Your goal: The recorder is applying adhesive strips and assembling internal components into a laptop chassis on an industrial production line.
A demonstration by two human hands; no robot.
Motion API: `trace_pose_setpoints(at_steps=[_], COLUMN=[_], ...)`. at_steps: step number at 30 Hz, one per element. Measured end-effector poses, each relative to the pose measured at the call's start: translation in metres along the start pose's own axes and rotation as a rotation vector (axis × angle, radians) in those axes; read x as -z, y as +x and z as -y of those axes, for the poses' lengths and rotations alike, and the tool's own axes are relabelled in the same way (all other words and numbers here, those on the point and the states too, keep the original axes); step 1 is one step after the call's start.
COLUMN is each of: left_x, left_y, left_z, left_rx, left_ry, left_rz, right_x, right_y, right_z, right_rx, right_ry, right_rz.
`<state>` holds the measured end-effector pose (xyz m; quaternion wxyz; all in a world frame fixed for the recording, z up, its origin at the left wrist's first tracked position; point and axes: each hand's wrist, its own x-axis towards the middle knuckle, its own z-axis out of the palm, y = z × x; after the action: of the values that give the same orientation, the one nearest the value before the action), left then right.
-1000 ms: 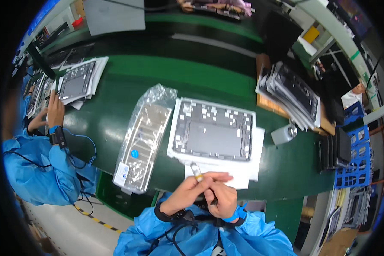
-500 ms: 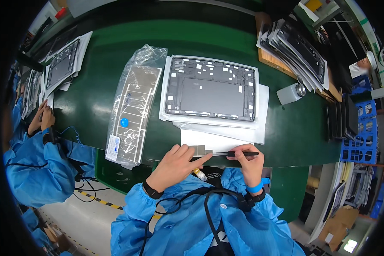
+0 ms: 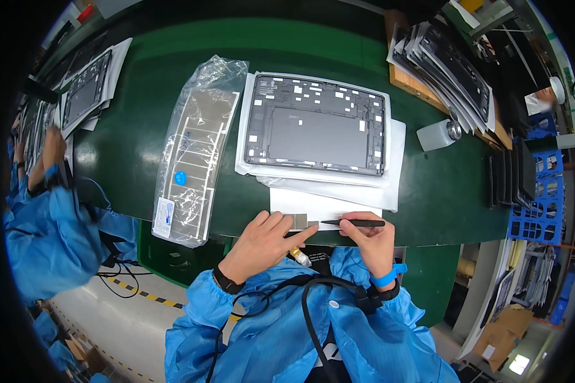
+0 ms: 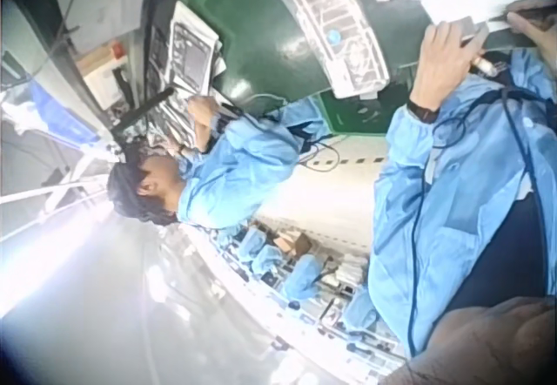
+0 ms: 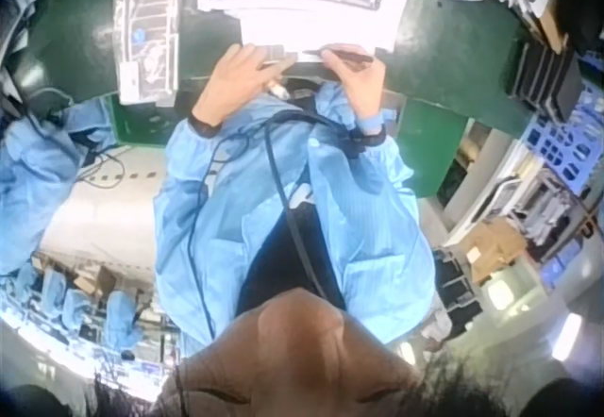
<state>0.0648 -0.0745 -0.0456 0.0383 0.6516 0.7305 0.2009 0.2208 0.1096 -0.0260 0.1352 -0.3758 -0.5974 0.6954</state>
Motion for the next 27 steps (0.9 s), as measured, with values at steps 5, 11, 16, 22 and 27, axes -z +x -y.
trace_pose_setpoints(at_steps=[5,11,16,22,27], left_x=[-0.001,0.008,0.005,0.003,0.004], left_y=[0.002,0.003,0.004,0.004,0.004], left_z=[0.000,-0.001,-0.001,-0.001,-0.001], left_rx=[-0.009,0.030,0.025,0.041,0.043], left_ry=[-0.032,-0.051,-0.066,-0.084,-0.106], left_rz=[-0.002,0.102,0.061,0.035,0.030], right_x=[-0.006,-0.003,-0.006,-0.005,-0.005], right_y=[0.000,0.002,0.001,0.000,-0.002], right_z=[-0.013,-0.011,-0.011,-0.008,-0.010], right_rx=[0.010,0.025,0.015,-0.017,-0.002], right_ry=[0.026,0.051,0.058,0.035,0.051], right_rz=[-0.033,-0.028,-0.024,-0.014,-0.017])
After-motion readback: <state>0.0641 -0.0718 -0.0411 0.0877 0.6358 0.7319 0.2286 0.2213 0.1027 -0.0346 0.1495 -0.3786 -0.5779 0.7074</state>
